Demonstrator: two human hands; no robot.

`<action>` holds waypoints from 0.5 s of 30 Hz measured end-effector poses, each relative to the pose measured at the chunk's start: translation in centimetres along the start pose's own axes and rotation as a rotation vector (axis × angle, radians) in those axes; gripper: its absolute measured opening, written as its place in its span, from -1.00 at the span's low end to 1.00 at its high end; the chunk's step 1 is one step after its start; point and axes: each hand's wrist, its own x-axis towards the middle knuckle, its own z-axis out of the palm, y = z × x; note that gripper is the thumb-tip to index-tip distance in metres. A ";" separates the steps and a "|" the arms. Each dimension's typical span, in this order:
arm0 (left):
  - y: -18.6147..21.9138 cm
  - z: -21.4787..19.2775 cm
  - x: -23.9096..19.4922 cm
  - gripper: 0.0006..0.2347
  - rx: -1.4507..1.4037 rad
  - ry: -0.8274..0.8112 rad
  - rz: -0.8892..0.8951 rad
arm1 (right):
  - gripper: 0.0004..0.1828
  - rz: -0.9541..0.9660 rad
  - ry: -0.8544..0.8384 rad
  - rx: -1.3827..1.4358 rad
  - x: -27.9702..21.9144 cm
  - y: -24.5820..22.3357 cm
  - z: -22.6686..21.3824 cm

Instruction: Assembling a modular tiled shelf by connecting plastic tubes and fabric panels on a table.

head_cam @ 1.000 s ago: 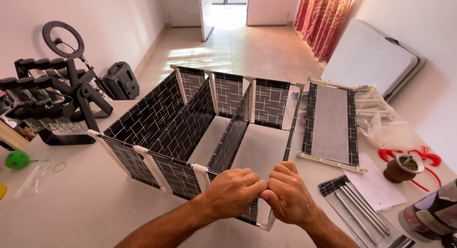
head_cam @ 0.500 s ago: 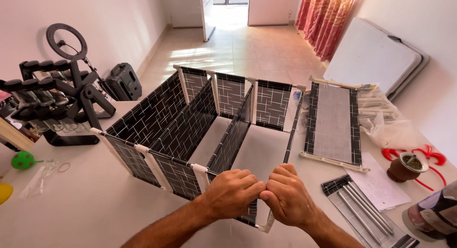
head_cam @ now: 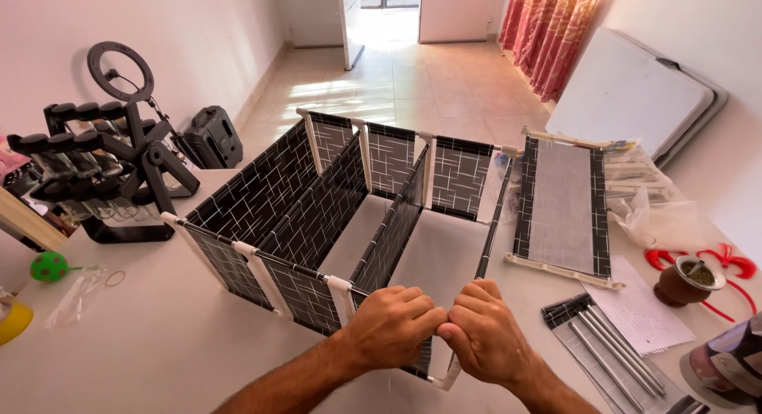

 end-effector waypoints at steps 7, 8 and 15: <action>0.3 0.4 -0.3 -0.83 0.012 -0.016 -0.006 | -0.40 -0.005 0.027 0.006 -0.8 0.1 0.3; 0.2 0.3 -0.4 -0.83 0.012 -0.018 -0.007 | -0.40 -0.005 0.028 0.008 -0.8 0.0 0.1; 0.1 -0.2 0.2 -0.84 0.022 -0.007 -0.061 | -0.35 0.046 0.047 0.024 0.2 -0.3 -1.7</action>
